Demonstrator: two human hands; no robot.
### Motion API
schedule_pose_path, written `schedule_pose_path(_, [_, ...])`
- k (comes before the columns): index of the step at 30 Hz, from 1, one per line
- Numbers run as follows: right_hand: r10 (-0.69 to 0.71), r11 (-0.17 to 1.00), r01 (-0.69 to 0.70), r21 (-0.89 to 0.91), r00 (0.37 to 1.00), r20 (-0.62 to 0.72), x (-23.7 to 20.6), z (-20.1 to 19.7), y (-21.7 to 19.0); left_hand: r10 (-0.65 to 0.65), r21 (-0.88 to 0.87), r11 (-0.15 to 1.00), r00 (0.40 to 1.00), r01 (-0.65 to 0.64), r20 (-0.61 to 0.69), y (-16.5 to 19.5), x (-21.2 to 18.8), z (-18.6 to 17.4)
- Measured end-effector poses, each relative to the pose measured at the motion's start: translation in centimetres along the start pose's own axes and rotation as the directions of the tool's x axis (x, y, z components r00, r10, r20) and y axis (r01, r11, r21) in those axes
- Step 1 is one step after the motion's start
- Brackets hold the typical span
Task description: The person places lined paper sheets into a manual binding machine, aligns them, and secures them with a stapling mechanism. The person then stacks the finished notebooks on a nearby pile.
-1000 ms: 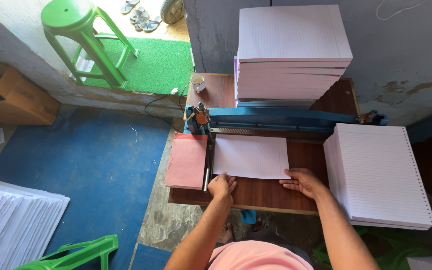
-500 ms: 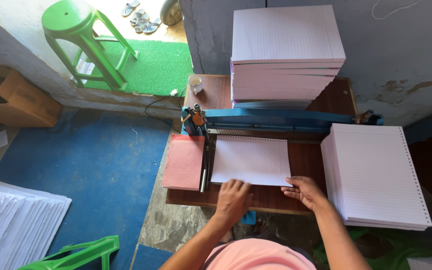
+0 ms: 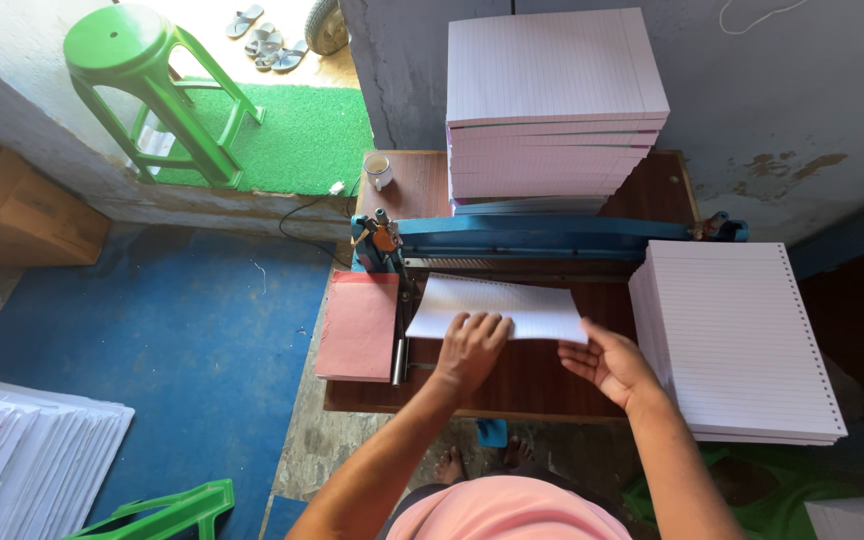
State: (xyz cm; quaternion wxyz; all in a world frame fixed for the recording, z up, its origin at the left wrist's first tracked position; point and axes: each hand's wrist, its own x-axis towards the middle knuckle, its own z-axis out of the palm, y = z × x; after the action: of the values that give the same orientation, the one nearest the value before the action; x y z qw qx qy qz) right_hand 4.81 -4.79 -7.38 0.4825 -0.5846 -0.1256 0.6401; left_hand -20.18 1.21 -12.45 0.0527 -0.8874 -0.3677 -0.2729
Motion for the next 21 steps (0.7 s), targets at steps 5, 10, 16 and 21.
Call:
schedule_pose_path(5, [-0.089, 0.996, 0.090, -0.013, 0.993, 0.078, -0.2, 1.1, -1.1, -0.038, -0.120, 0.993, 0.986, 0.018, -0.164, -0.9, 3.8, -5.2])
schedule_pose_path(10, [-0.133, 0.969, 0.149, -0.200, 0.987, 0.087, 2.0, 2.4, -1.2, -0.171, -0.319, 0.941, 0.974, 0.117, -0.149, -0.5, 6.7, -11.1])
schedule_pose_path(16, [-0.328, 0.906, 0.394, -0.156, 0.884, 0.334, 3.1, 4.0, -2.5, -0.512, -0.702, 0.655, 0.848, 0.280, -0.140, -0.3, 8.8, -13.4])
schedule_pose_path(21, [-0.390, 0.894, 0.411, -0.179, 0.910, 0.143, 1.4, 3.8, -5.3, -0.668, -0.866, 0.237, 0.721, 0.440, 0.183, -1.7, 9.7, -12.7])
